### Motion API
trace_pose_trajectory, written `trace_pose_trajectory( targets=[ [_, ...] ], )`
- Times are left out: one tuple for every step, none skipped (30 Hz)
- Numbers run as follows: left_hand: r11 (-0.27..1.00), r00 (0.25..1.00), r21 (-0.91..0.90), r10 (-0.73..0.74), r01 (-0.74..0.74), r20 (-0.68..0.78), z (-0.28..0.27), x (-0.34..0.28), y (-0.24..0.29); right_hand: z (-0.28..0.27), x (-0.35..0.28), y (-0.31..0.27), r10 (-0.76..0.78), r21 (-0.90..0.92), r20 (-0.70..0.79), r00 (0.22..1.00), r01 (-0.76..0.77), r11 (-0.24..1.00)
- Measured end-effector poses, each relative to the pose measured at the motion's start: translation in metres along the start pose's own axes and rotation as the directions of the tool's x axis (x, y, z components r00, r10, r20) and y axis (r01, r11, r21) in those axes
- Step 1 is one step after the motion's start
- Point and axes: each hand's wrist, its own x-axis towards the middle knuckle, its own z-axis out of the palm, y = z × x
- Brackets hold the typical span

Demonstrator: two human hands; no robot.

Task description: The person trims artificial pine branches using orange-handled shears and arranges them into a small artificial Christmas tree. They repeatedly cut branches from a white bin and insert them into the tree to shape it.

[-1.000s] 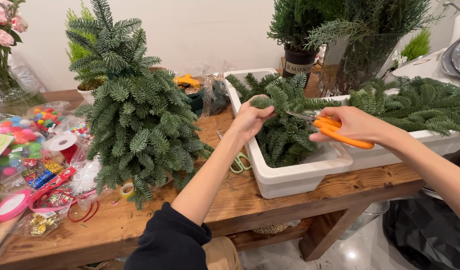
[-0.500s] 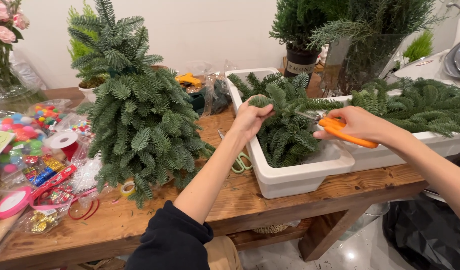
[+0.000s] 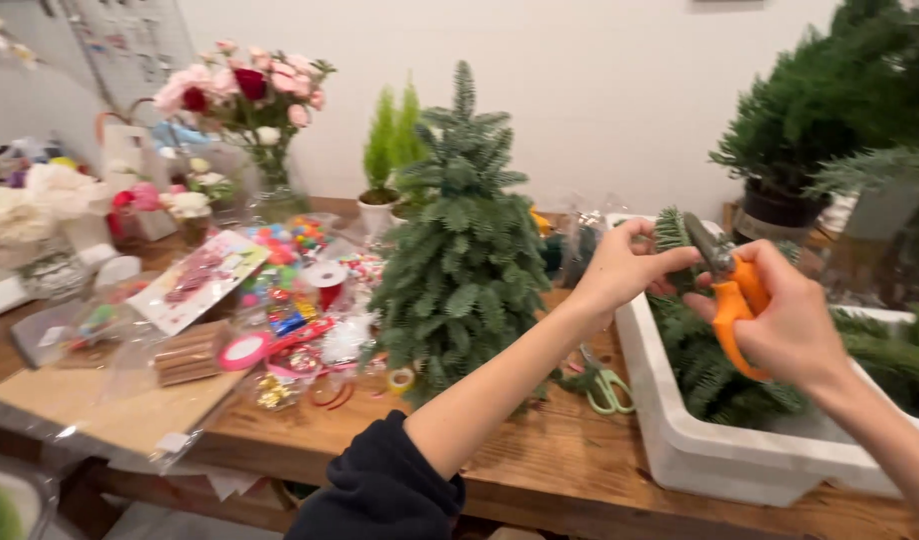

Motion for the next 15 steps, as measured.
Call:
trace_pose_trajectory(
  targets=[
    [1.000, 1.000, 0.004, 0.006, -0.006, -0.013, -0.011, -0.002, 0.001, 0.011, -0.001, -0.013, -0.011, 0.007, 0.007, 1.000, 0.011, 1.000],
    [0.997, 0.995, 0.013, 0.072, -0.071, -0.069, -0.022, -0.003, 0.001, 0.022, -0.002, -0.025, -0.023, 0.058, 0.012, 1.000, 0.022, 0.998],
    [0.990, 0.983, 0.025, 0.138, -0.136, -0.125, -0.032, -0.005, 0.000, 0.033, -0.004, -0.036, -0.035, 0.109, 0.016, 0.999, 0.033, 0.994],
    [0.990, 0.981, 0.030, 0.141, -0.138, -0.131, -0.042, -0.015, 0.008, 0.045, -0.005, -0.042, -0.041, 0.114, 0.020, 0.999, 0.038, 0.993],
    [0.985, 0.977, 0.074, 0.166, -0.157, -0.135, -0.053, -0.025, 0.017, 0.056, -0.005, -0.048, -0.042, 0.261, 0.047, 0.998, 0.029, 0.965],
    [0.978, 0.972, 0.117, 0.190, -0.175, -0.135, -0.062, -0.035, 0.024, 0.067, -0.005, -0.053, -0.045, 0.400, 0.073, 0.996, 0.012, 0.916],
    [0.977, 0.972, 0.121, 0.192, -0.176, -0.138, -0.077, -0.032, 0.020, 0.078, -0.002, -0.054, -0.049, 0.404, 0.074, 0.996, 0.015, 0.915],
    [0.970, 0.963, 0.089, 0.238, -0.228, -0.129, -0.091, -0.029, 0.014, 0.088, 0.000, -0.054, -0.048, 0.530, 0.052, 0.997, 0.014, 0.848],
    [0.959, 0.952, 0.057, 0.283, -0.278, -0.120, -0.104, -0.026, 0.008, 0.098, 0.003, -0.053, -0.045, 0.645, 0.030, 0.999, 0.015, 0.764],
    [0.960, 0.952, 0.056, 0.281, -0.276, -0.120, -0.111, -0.037, 0.021, 0.104, 0.003, -0.059, -0.043, 0.644, 0.031, 0.999, 0.013, 0.765],
    [0.950, 0.955, 0.113, 0.296, -0.292, -0.021, -0.117, -0.048, 0.034, 0.110, 0.003, -0.064, -0.032, 0.712, 0.045, 0.998, -0.010, 0.702],
    [0.935, 0.949, 0.165, 0.304, -0.314, 0.084, -0.122, -0.057, 0.047, 0.115, 0.004, -0.068, -0.022, 0.772, 0.056, 0.998, -0.030, 0.635],
    [0.935, 0.949, 0.161, 0.304, -0.315, 0.089, -0.133, -0.062, 0.053, 0.119, 0.006, -0.068, -0.018, 0.770, 0.052, 0.998, -0.028, 0.638],
    [0.937, 0.954, 0.196, 0.266, -0.290, 0.142, -0.143, -0.067, 0.060, 0.123, 0.008, -0.068, -0.033, 0.806, 0.046, 0.998, -0.018, 0.592],
    [0.935, 0.955, 0.233, 0.225, -0.268, 0.194, -0.153, -0.072, 0.066, 0.127, 0.011, -0.068, -0.048, 0.839, 0.040, 0.998, -0.008, 0.545]
  ],
)
